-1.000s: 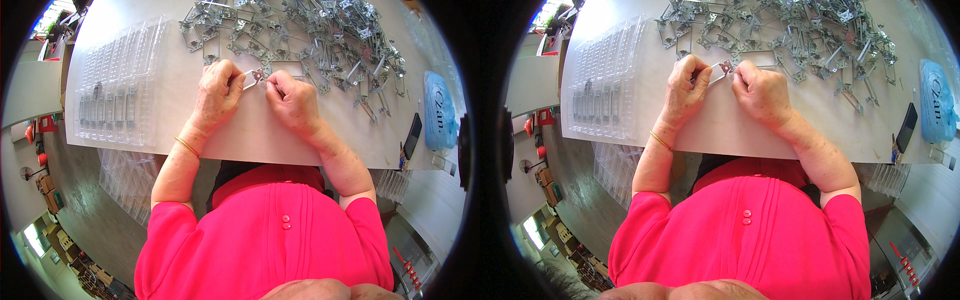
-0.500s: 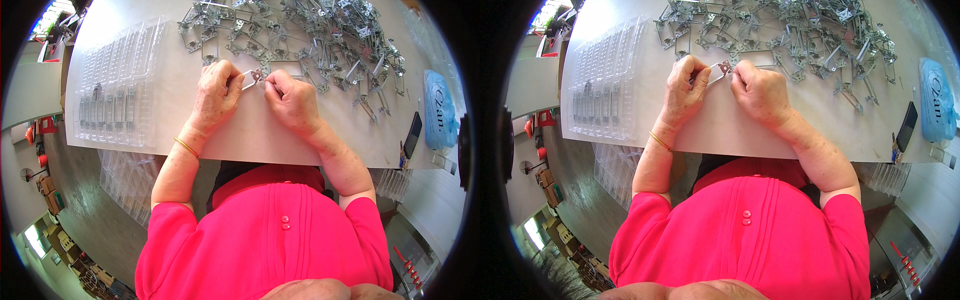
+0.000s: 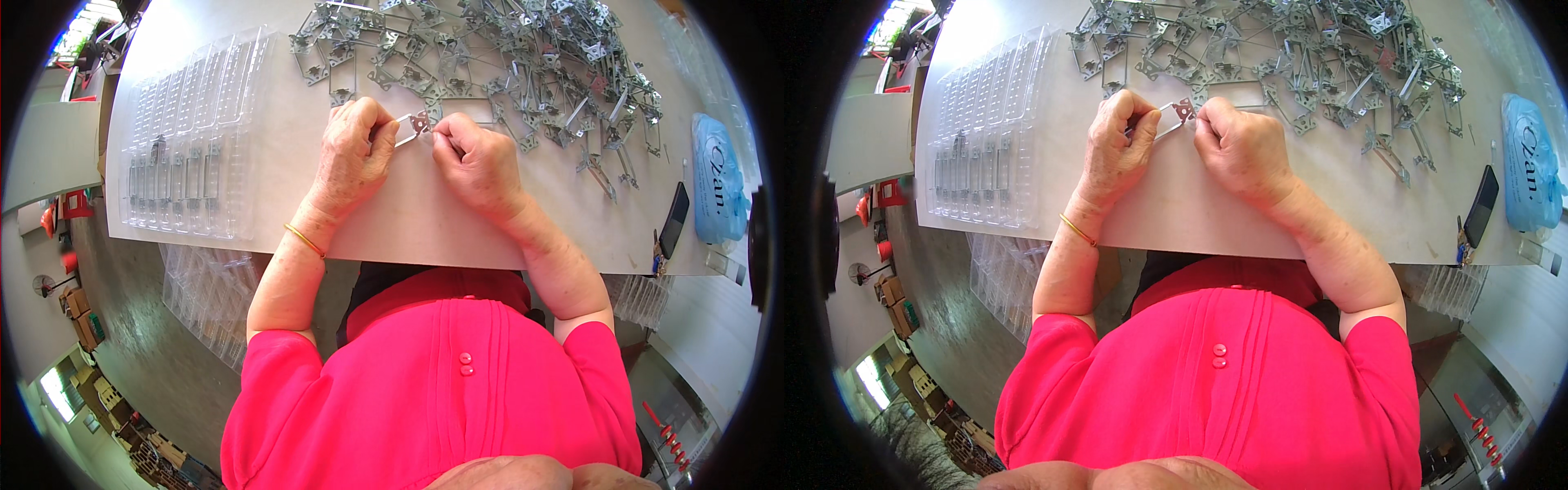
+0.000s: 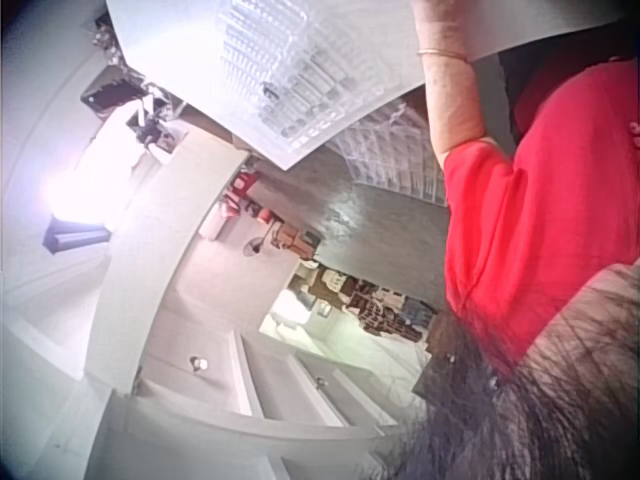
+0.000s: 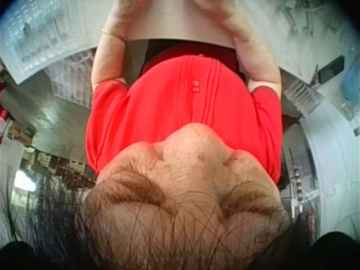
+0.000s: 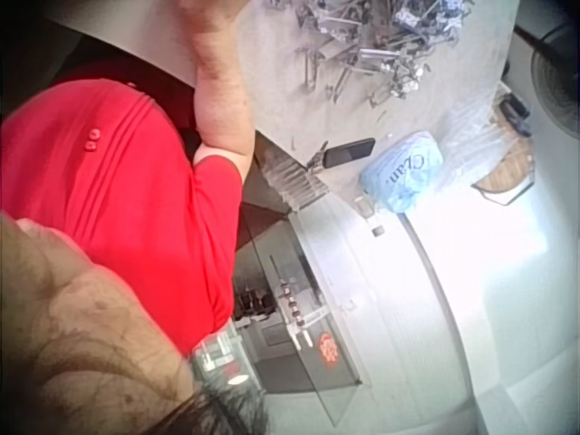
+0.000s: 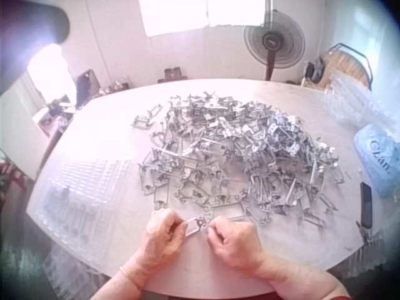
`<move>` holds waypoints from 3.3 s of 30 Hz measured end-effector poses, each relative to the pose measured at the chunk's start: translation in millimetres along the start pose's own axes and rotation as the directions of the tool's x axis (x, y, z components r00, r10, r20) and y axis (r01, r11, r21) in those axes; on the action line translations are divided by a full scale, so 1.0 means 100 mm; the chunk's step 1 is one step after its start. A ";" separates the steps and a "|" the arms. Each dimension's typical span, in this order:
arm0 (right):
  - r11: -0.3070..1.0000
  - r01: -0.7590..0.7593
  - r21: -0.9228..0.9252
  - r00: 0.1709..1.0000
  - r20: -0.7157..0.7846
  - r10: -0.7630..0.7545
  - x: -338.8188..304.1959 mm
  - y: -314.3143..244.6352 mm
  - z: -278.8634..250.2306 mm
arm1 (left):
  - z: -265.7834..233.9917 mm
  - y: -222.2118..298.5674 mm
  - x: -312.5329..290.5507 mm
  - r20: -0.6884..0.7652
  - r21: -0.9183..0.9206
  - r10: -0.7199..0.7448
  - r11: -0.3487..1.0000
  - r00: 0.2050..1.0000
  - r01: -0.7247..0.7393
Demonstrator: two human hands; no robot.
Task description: Assembling small metal clips onto plastic hardware frames and placing them into a tray.
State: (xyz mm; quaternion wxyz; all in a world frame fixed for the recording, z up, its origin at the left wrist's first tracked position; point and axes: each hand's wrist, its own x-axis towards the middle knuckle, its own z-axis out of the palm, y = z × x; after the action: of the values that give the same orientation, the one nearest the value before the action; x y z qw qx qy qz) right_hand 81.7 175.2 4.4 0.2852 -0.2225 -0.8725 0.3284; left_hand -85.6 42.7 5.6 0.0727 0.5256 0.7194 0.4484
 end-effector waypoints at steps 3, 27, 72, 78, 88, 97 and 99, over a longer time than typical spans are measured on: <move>0.993 -0.087 0.082 0.996 0.040 0.084 0.00 0.03 -0.04 | 0.04 -0.02 0.01 -0.001 -0.010 0.008 1.000 1.000 -0.008; 0.930 -0.050 0.364 0.999 0.025 0.044 0.00 -0.01 -0.07 | -0.01 -0.04 0.09 -0.031 -0.009 0.218 0.976 0.975 -0.218; 0.957 0.265 0.115 0.962 -0.099 -0.254 -0.05 0.21 0.04 | -0.58 0.70 0.08 -0.505 0.284 0.429 0.902 0.749 -0.325; 0.855 -0.109 0.506 0.994 0.038 0.105 -0.07 0.23 0.02 | -0.26 0.48 0.00 -0.398 -0.628 -0.391 0.775 0.830 0.064; 0.718 -0.137 0.682 0.987 0.035 0.154 -0.07 0.15 -0.01 | 0.23 0.49 -0.20 0.099 -0.795 -0.505 0.478 0.858 0.373; 0.724 -0.117 0.680 0.993 0.070 0.095 -0.11 0.10 -0.03 | 0.19 0.36 -0.08 0.087 -0.840 -0.439 0.451 0.894 0.303; 0.738 -0.115 0.665 0.993 0.069 0.093 -0.12 0.05 -0.03 | 0.13 0.37 -0.06 0.088 -0.818 -0.422 0.487 0.902 0.308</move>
State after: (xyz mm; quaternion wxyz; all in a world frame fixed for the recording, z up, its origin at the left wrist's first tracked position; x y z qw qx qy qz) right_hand 93.5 173.6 -1.3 0.3135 -0.1492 -0.6878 0.6375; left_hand -49.8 46.5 22.3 0.3547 0.2380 0.5283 0.7338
